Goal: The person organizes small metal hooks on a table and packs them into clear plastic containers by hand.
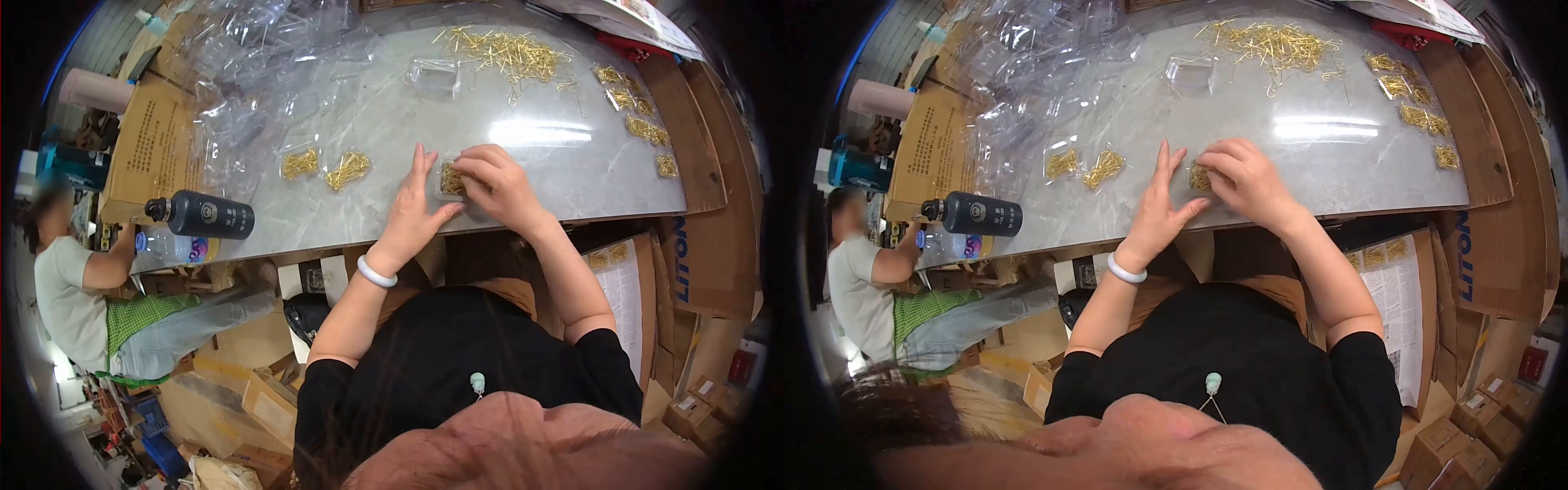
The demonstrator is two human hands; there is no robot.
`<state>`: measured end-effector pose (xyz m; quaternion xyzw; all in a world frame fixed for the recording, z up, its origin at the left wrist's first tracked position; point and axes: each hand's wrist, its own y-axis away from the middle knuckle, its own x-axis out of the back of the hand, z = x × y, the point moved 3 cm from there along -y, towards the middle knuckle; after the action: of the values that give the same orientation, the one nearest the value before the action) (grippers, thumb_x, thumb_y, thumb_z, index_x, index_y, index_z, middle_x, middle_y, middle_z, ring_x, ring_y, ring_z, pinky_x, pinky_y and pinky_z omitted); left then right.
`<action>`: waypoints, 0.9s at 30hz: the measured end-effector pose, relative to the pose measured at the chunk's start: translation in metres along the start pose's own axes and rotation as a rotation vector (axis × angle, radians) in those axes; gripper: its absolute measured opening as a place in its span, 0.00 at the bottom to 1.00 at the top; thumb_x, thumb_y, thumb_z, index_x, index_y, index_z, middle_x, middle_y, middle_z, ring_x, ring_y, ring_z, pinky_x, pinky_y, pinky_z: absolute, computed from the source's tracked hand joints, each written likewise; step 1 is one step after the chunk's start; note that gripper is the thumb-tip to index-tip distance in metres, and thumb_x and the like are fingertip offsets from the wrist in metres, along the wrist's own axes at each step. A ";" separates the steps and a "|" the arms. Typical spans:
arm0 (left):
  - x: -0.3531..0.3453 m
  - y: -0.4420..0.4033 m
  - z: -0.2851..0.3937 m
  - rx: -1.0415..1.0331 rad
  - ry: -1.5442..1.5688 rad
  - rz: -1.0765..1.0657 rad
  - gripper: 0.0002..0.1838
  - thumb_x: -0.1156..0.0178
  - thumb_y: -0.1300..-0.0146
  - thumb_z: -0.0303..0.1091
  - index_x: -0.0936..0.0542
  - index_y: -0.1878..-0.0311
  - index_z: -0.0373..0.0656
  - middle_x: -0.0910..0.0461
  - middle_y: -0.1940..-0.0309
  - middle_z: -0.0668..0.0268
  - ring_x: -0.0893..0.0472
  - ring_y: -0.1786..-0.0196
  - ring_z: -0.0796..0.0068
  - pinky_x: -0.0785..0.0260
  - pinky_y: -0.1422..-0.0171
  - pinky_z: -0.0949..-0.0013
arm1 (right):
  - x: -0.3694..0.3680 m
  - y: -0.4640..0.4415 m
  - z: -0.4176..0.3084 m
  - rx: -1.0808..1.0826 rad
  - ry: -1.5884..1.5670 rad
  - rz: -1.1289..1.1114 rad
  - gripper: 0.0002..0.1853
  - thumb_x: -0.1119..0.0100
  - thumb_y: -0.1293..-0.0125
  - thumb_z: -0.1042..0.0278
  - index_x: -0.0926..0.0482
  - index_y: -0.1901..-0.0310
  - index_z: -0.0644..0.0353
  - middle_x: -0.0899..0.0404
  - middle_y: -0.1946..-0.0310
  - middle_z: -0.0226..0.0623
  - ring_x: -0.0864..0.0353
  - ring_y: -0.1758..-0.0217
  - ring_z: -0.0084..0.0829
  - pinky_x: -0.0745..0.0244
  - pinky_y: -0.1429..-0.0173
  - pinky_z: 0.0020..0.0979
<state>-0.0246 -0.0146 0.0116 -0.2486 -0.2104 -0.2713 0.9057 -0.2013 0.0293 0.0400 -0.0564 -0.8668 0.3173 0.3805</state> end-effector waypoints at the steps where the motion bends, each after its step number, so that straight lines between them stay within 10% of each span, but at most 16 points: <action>1: -0.004 -0.001 0.000 -0.001 -0.035 0.026 0.62 0.24 0.47 0.34 0.60 0.19 0.38 0.33 0.30 0.42 0.32 0.29 0.43 0.37 0.27 0.52 | 0.001 -0.010 -0.006 -0.004 0.047 -0.012 0.15 0.36 0.44 0.74 0.18 0.54 0.59 0.20 0.55 0.40 0.21 0.47 0.43 0.25 0.43 0.42; 11: -0.007 -0.014 0.006 -0.011 -0.170 0.159 0.52 0.27 0.45 0.32 0.47 0.22 0.34 0.22 0.46 0.56 0.26 0.46 0.55 0.34 0.36 0.57 | -0.006 -0.046 -0.009 0.011 0.302 -0.247 0.05 0.36 0.44 0.69 0.21 0.72 0.58 0.23 0.71 0.38 0.19 0.63 0.41 0.25 0.56 0.40; 27: -0.006 -0.013 0.002 0.100 0.023 0.297 0.31 0.40 0.42 0.21 0.33 0.34 0.33 0.24 0.69 0.63 0.25 0.58 0.60 0.33 0.46 0.55 | 0.003 -0.060 0.006 0.021 0.297 -0.475 0.05 0.36 0.44 0.70 0.18 0.67 0.59 0.21 0.70 0.37 0.20 0.64 0.40 0.24 0.56 0.39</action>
<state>-0.0377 -0.0208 0.0144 -0.2284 -0.1743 -0.1266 0.9495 -0.1989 -0.0201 0.0739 0.1064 -0.7870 0.2166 0.5678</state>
